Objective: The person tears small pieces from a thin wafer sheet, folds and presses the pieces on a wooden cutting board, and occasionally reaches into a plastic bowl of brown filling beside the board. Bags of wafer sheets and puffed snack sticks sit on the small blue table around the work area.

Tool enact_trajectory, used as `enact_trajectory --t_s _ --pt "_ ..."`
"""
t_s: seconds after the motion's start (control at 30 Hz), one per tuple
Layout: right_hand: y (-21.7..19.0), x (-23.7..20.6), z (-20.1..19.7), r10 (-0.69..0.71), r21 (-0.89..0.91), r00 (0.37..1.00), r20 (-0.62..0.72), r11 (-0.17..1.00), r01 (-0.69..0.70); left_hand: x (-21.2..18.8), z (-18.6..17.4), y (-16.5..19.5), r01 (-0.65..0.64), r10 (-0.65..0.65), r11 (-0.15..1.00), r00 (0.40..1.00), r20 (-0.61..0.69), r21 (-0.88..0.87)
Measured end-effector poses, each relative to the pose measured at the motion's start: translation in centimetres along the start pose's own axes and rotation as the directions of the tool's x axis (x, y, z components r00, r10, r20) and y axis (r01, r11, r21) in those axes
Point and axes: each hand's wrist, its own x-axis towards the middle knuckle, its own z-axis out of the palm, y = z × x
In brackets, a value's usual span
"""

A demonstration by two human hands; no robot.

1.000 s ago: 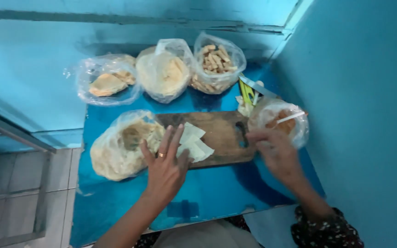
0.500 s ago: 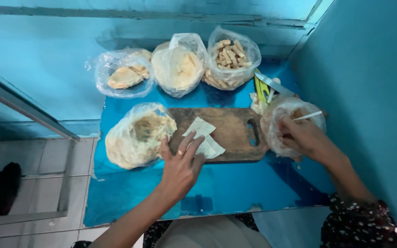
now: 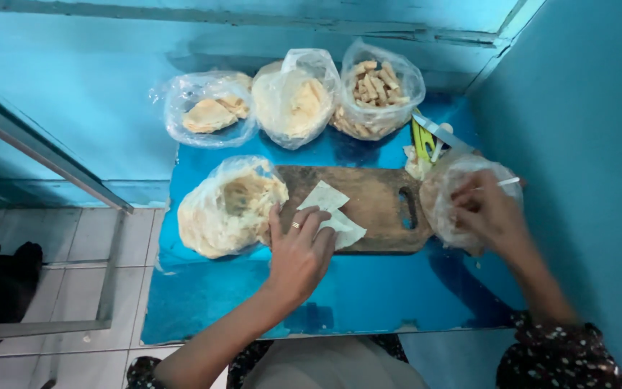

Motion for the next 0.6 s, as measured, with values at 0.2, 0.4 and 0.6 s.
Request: enact_trajectory --t_s 0.2,0.4,0.6 --pt "-1.1 -1.8 -2.1 0.055 0.410 0.971 -0.233 0.911 0.046 0.2 0.1 0.3 -0.014 0.014 1.000 0.999 -0.053 -0.001" --pt "-2.5 -1.9 -2.2 0.004 0.562 0.979 -0.204 0.819 0.114 0.5 -0.8 -0.2 0.010 -0.013 0.998 0.998 -0.056 -0.066" --pt "-3.2 -1.5 -1.0 0.071 0.555 0.983 -0.172 0.831 0.036 1.6 -2.0 -0.8 0.102 -0.110 0.991 0.990 -0.090 -0.085"
